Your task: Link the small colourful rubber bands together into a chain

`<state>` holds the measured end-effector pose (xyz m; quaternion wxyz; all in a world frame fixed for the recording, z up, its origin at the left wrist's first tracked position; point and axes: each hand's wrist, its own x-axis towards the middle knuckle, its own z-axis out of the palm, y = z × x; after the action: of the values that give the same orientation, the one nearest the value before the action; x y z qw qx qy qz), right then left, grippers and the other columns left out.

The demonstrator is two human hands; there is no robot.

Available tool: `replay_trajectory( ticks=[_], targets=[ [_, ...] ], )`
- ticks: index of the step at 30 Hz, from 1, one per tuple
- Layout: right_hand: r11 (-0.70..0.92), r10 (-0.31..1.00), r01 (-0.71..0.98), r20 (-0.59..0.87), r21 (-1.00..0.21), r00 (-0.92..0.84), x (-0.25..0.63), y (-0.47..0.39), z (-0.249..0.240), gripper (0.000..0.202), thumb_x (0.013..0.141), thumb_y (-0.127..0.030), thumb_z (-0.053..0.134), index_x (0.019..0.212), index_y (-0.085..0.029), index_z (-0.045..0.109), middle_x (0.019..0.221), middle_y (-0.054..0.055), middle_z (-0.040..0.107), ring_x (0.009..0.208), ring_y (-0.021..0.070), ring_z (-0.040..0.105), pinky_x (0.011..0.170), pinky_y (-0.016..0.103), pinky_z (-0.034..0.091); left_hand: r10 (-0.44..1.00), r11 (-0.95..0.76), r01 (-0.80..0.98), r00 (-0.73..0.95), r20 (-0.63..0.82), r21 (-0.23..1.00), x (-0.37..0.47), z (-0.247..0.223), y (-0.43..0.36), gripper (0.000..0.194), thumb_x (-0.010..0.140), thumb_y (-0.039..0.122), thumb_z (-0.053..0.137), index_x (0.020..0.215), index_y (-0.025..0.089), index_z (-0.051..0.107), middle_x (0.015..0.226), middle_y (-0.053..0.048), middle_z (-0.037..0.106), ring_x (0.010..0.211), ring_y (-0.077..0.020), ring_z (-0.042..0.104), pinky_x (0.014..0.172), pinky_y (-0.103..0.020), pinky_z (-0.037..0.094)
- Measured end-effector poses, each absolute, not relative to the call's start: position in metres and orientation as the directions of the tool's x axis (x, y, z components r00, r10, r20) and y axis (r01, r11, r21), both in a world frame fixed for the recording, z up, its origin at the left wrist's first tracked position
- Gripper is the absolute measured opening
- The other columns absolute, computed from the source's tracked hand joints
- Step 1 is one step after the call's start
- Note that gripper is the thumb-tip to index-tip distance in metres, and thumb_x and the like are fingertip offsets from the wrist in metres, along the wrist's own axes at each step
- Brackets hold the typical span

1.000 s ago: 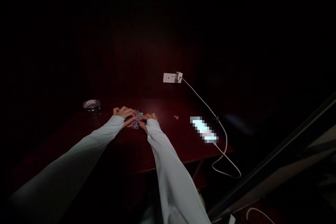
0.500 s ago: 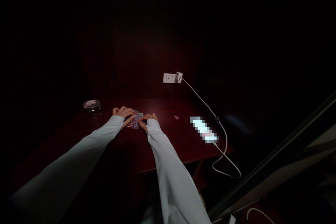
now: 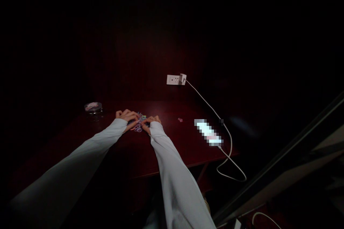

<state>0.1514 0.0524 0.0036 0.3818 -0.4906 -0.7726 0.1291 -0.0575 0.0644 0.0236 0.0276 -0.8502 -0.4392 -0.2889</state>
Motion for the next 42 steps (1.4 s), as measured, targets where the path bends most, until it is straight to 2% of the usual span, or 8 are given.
replay_trajectory(
  ticks=[6, 13, 19, 26, 36, 42],
  targets=[
    [0.492, 0.853, 0.654, 0.470, -0.575, -0.228, 0.1510, 0.0513, 0.0040, 0.023, 0.090, -0.051, 0.076, 0.092, -0.030, 0.085, 0.093, 0.004, 0.074, 0.098, 0.0225, 0.051, 0.091, 0.034, 0.039, 0.751, -0.592, 0.775, 0.429, 0.502, 0.223, -0.0573, 0.0258, 0.0633, 0.021, 0.097, 0.038, 0.059, 0.088, 0.026, 0.074, 0.118, -0.004, 0.075, 0.107, -0.0272, 0.052, 0.095, -0.047, 0.023],
    [0.484, 0.857, 0.657, 0.465, -0.579, -0.223, 0.1497, 0.0487, 0.0070, 0.018, 0.090, -0.047, 0.077, 0.091, -0.030, 0.084, 0.094, 0.004, 0.075, 0.098, 0.0225, 0.052, 0.092, 0.034, 0.039, 0.695, -0.637, 0.744, 0.440, 0.568, 0.202, -0.0582, 0.0198, 0.0674, 0.023, 0.098, 0.038, 0.057, 0.086, 0.026, 0.072, 0.114, -0.003, 0.077, 0.105, -0.0263, 0.052, 0.093, -0.046, 0.023],
    [0.481, 0.859, 0.656, 0.462, -0.582, -0.220, 0.1502, 0.0490, 0.0062, 0.018, 0.090, -0.046, 0.077, 0.091, -0.029, 0.084, 0.093, 0.004, 0.073, 0.098, 0.0224, 0.051, 0.092, 0.035, 0.038, 0.721, -0.625, 0.752, 0.456, 0.522, 0.207, -0.0571, 0.0208, 0.0657, 0.021, 0.098, 0.038, 0.059, 0.088, 0.026, 0.074, 0.115, -0.003, 0.077, 0.105, -0.0260, 0.052, 0.094, -0.046, 0.022],
    [0.471, 0.867, 0.670, 0.439, -0.574, -0.234, 0.1514, 0.0496, 0.0063, 0.018, 0.090, -0.046, 0.076, 0.093, -0.030, 0.084, 0.095, 0.004, 0.073, 0.100, 0.0230, 0.050, 0.093, 0.035, 0.038, 0.700, -0.646, 0.735, 0.460, 0.547, 0.207, -0.0582, 0.0207, 0.0661, 0.026, 0.098, 0.043, 0.056, 0.087, 0.027, 0.074, 0.113, -0.003, 0.077, 0.103, -0.0255, 0.050, 0.094, -0.045, 0.022],
    [0.473, 0.864, 0.671, 0.449, -0.571, -0.227, 0.1513, 0.0506, 0.0053, 0.015, 0.089, -0.044, 0.078, 0.091, -0.030, 0.084, 0.094, 0.003, 0.073, 0.097, 0.0220, 0.050, 0.092, 0.034, 0.039, 0.759, -0.592, 0.774, 0.442, 0.478, 0.223, -0.0560, 0.0254, 0.0620, 0.023, 0.098, 0.042, 0.058, 0.093, 0.027, 0.076, 0.118, -0.004, 0.075, 0.107, -0.0265, 0.051, 0.096, -0.046, 0.022],
    [0.461, 0.870, 0.683, 0.439, -0.567, -0.223, 0.1509, 0.0494, 0.0069, 0.011, 0.086, -0.039, 0.080, 0.088, -0.028, 0.083, 0.092, 0.003, 0.072, 0.097, 0.0225, 0.050, 0.090, 0.034, 0.040, 0.727, -0.624, 0.752, 0.459, 0.510, 0.212, -0.0571, 0.0228, 0.0645, 0.025, 0.098, 0.043, 0.058, 0.089, 0.027, 0.075, 0.116, -0.003, 0.076, 0.106, -0.0264, 0.051, 0.095, -0.045, 0.022]
  ],
)
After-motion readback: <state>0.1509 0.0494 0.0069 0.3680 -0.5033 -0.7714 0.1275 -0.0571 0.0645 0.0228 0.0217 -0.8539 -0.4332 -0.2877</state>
